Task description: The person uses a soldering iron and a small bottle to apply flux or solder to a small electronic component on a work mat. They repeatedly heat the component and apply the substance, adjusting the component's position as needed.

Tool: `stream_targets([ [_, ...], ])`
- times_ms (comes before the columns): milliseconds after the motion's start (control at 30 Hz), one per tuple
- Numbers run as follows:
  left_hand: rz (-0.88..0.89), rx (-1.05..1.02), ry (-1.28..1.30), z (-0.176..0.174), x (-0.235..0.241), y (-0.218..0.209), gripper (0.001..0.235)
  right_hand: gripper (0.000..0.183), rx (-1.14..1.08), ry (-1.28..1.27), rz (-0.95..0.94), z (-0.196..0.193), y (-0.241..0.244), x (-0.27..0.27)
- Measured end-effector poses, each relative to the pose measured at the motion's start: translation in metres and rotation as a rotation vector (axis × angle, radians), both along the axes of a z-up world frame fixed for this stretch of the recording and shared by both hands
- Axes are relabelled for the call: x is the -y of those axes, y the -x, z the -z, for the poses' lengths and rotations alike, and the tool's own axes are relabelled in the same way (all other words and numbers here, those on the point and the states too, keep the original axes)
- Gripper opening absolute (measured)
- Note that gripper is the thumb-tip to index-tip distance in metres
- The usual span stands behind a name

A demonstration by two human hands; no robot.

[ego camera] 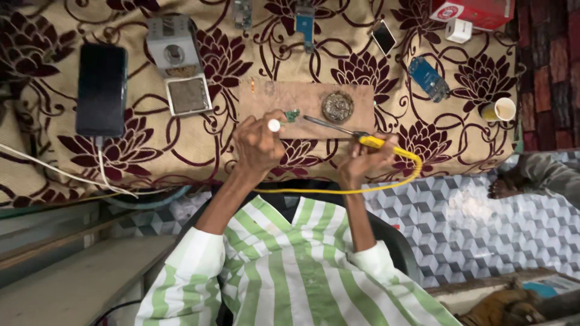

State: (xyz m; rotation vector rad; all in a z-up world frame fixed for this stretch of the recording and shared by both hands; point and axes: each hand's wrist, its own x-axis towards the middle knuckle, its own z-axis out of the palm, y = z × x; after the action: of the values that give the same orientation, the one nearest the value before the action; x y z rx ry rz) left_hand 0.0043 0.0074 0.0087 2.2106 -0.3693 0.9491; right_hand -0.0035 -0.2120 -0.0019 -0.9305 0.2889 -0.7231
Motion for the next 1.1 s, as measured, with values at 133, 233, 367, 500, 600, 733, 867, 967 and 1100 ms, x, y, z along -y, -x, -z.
stream_targets([
  [133, 0.014, 0.039, 0.020, 0.013, -0.001, 0.001, 0.021, 0.041, 0.080, 0.005, -0.017, 0.016, -0.006, -0.014],
  [233, -0.012, 0.031, -0.012, 0.021, 0.002, -0.002, 0.021, 0.040, 0.128, 0.075, -0.007, 0.030, -0.006, -0.014],
  [367, 0.012, 0.016, 0.016, 0.024, 0.001, -0.001, 0.020, 0.041, 0.126, 0.117, 0.043, 0.046, -0.005, -0.008],
  [500, 0.021, 0.010, 0.013, 0.017, 0.000, -0.002, 0.020, 0.041, 0.130, 0.055, 0.062, 0.053, -0.007, -0.003],
  [600, 0.023, 0.027, 0.035, 0.008, 0.000, 0.000, 0.022, 0.042, 0.106, -0.040, 0.036, 0.052, -0.005, -0.003],
  [733, 0.032, 0.027, 0.047, -0.005, 0.000, 0.003, 0.018, 0.044, 0.036, -0.006, 0.053, 0.046, -0.004, -0.007],
  [867, 0.029, -0.002, 0.013, -0.013, -0.002, 0.003, 0.020, 0.047, 0.095, 0.034, -0.006, 0.047, -0.003, -0.011],
  [967, 0.048, 0.018, 0.022, -0.013, -0.002, 0.005, 0.017, 0.046, 0.079, 0.058, 0.000, 0.054, -0.001, -0.008],
  [1100, 0.061, 0.050, 0.039, -0.011, -0.003, 0.006, 0.019, 0.043, 0.087, 0.035, 0.041, 0.061, -0.003, -0.005],
])
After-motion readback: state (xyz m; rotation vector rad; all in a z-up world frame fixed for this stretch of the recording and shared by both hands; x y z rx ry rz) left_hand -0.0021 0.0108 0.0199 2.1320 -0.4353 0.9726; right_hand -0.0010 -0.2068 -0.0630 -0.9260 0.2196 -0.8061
